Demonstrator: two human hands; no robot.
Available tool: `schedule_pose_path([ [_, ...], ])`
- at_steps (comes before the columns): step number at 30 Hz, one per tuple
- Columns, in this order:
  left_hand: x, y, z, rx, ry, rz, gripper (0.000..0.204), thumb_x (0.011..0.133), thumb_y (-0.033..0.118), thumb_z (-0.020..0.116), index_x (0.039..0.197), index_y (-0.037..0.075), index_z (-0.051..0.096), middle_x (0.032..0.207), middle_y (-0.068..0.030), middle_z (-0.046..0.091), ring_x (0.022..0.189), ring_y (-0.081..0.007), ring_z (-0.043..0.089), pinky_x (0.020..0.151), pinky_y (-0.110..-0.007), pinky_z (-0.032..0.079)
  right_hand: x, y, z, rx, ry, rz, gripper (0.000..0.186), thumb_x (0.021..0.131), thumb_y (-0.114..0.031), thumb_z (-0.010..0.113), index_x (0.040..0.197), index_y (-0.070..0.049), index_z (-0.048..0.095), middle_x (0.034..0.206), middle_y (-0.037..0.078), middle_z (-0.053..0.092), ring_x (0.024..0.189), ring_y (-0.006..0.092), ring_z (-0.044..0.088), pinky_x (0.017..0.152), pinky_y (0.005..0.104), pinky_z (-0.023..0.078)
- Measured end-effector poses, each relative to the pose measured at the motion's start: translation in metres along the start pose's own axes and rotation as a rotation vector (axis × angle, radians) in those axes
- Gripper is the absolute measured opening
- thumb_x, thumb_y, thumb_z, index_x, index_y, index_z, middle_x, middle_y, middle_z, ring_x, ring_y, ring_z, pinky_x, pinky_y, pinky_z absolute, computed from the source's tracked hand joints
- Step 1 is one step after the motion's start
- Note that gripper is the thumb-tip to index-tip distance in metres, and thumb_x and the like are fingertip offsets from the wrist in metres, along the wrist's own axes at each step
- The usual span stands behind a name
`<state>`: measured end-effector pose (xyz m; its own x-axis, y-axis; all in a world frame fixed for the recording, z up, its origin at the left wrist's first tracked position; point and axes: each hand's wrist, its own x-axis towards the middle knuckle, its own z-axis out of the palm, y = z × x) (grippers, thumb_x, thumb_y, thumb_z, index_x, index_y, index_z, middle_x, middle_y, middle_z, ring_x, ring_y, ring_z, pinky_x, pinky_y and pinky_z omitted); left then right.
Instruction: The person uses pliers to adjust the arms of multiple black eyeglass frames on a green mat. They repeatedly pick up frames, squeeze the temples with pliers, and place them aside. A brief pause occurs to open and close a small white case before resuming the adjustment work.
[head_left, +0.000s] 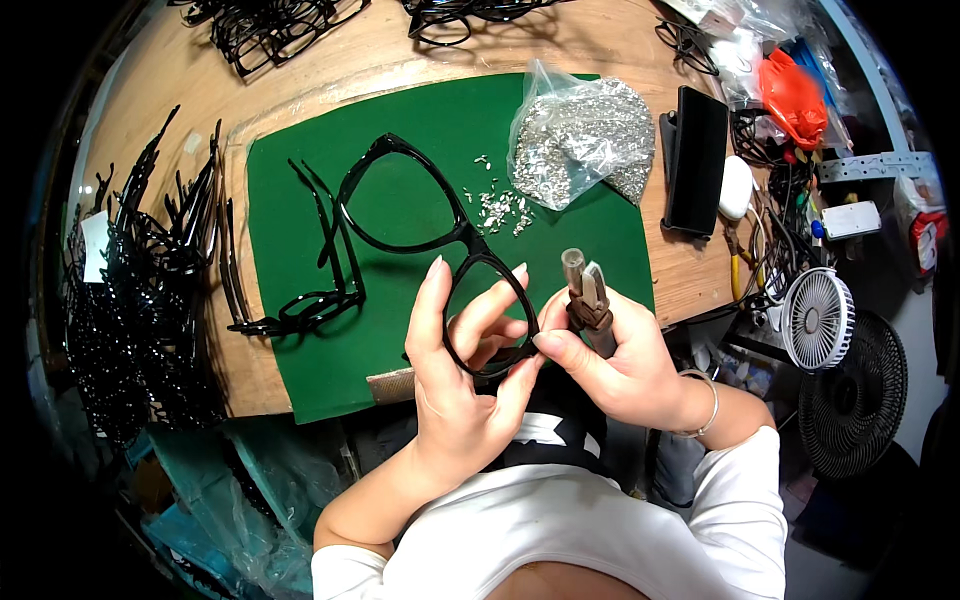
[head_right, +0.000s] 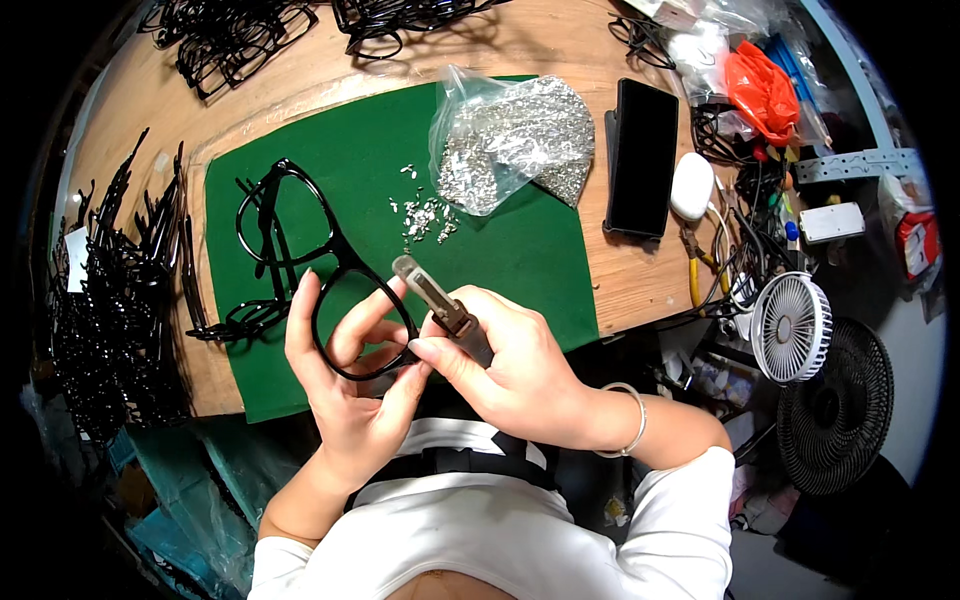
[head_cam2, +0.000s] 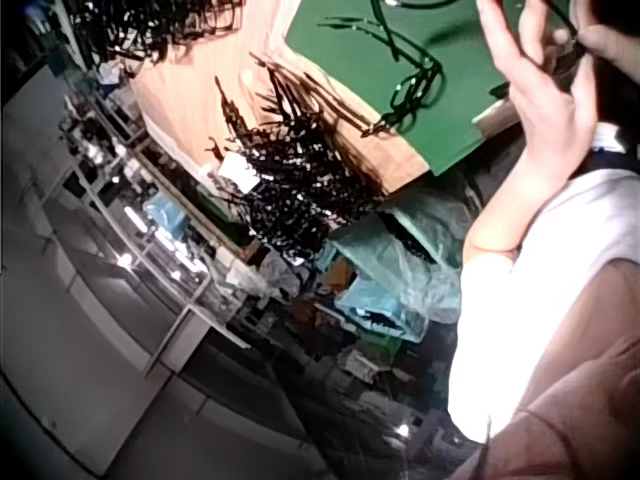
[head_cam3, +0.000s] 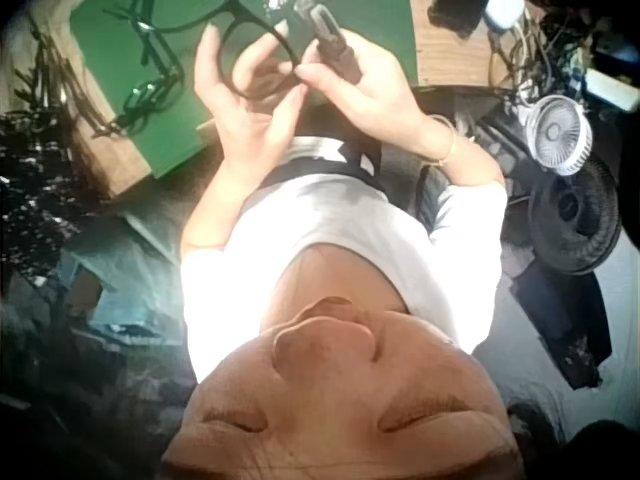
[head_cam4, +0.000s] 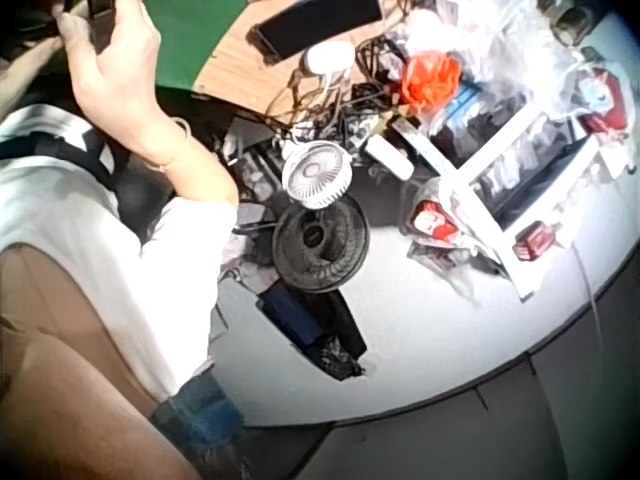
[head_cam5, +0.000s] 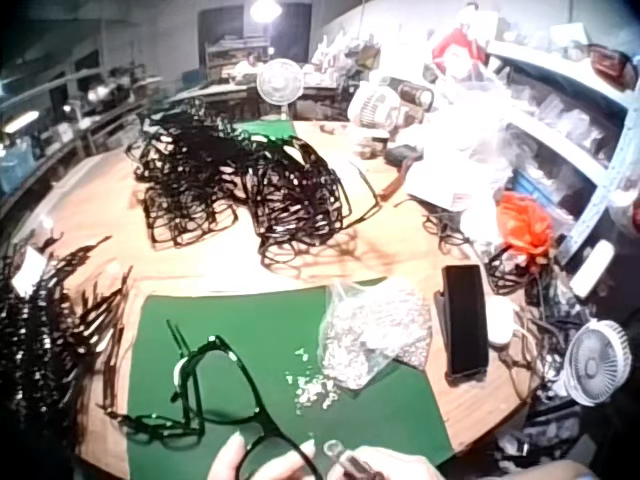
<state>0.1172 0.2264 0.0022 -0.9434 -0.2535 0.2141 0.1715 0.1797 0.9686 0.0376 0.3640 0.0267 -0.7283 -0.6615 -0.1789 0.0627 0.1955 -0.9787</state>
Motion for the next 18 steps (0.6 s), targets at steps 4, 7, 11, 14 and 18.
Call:
schedule_pose_path([
  [4, -0.002, 0.000, 0.003, 0.021, 0.013, -0.040, 0.089, 0.074, -0.008, 0.064, 0.139, 0.004, 0.004, 0.125, -0.0175, 0.050, 0.089, -0.0139, 0.056, 0.079, -0.023, 0.049, 0.003, 0.000, -0.002, 0.245, -0.015, 0.154, 0.017, 0.086, -0.016, 0.062, 0.088, -0.002, 0.053, 0.078, 0.001, 0.053, 0.071, 0.0053, 0.049, 0.062, 0.0215, 0.042],
  [7, 0.001, 0.001, -0.001, 0.006, -0.051, -0.064, 0.089, 0.075, -0.008, 0.063, 0.139, 0.006, 0.003, 0.124, -0.0183, 0.049, 0.097, -0.0161, 0.056, 0.082, -0.025, 0.049, 0.011, -0.008, -0.010, 0.401, -0.156, 0.368, 0.018, 0.086, -0.019, 0.063, 0.086, -0.004, 0.052, 0.080, -0.002, 0.050, 0.073, 0.0036, 0.046, 0.065, 0.0194, 0.040],
  [11, 0.006, 0.010, -0.013, -0.148, -0.167, -0.144, 0.088, 0.076, -0.009, 0.061, 0.139, 0.007, 0.001, 0.123, -0.0200, 0.049, 0.105, -0.0214, 0.055, 0.086, -0.031, 0.051, 0.018, -0.022, -0.017, 0.312, -0.356, 0.361, 0.019, 0.088, -0.016, 0.059, 0.100, -0.001, 0.055, 0.080, -0.002, 0.050, 0.074, 0.0044, 0.045, 0.069, 0.0204, 0.041],
  [14, 0.007, 0.017, -0.018, -0.314, -0.179, -0.239, 0.088, 0.077, -0.009, 0.061, 0.139, 0.008, 0.001, 0.122, -0.0203, 0.049, 0.104, -0.0228, 0.056, 0.085, -0.033, 0.052, 0.019, -0.031, -0.018, 0.294, -0.424, 0.314, 0.024, 0.089, -0.014, 0.057, 0.108, 0.000, 0.055, 0.081, -0.002, 0.050, 0.075, 0.0051, 0.046, 0.072, 0.0213, 0.041],
  [18, 0.005, 0.020, -0.018, -0.385, -0.172, -0.281, 0.087, 0.075, -0.012, 0.059, 0.138, 0.005, 0.002, 0.123, -0.0224, 0.047, 0.108, -0.0242, 0.054, 0.090, -0.035, 0.049, 0.016, -0.032, -0.013, 0.208, -0.388, 0.282, 0.020, 0.088, -0.016, 0.058, 0.100, 0.000, 0.055, 0.081, -0.001, 0.052, 0.076, 0.0055, 0.047, 0.070, 0.0222, 0.042],
])
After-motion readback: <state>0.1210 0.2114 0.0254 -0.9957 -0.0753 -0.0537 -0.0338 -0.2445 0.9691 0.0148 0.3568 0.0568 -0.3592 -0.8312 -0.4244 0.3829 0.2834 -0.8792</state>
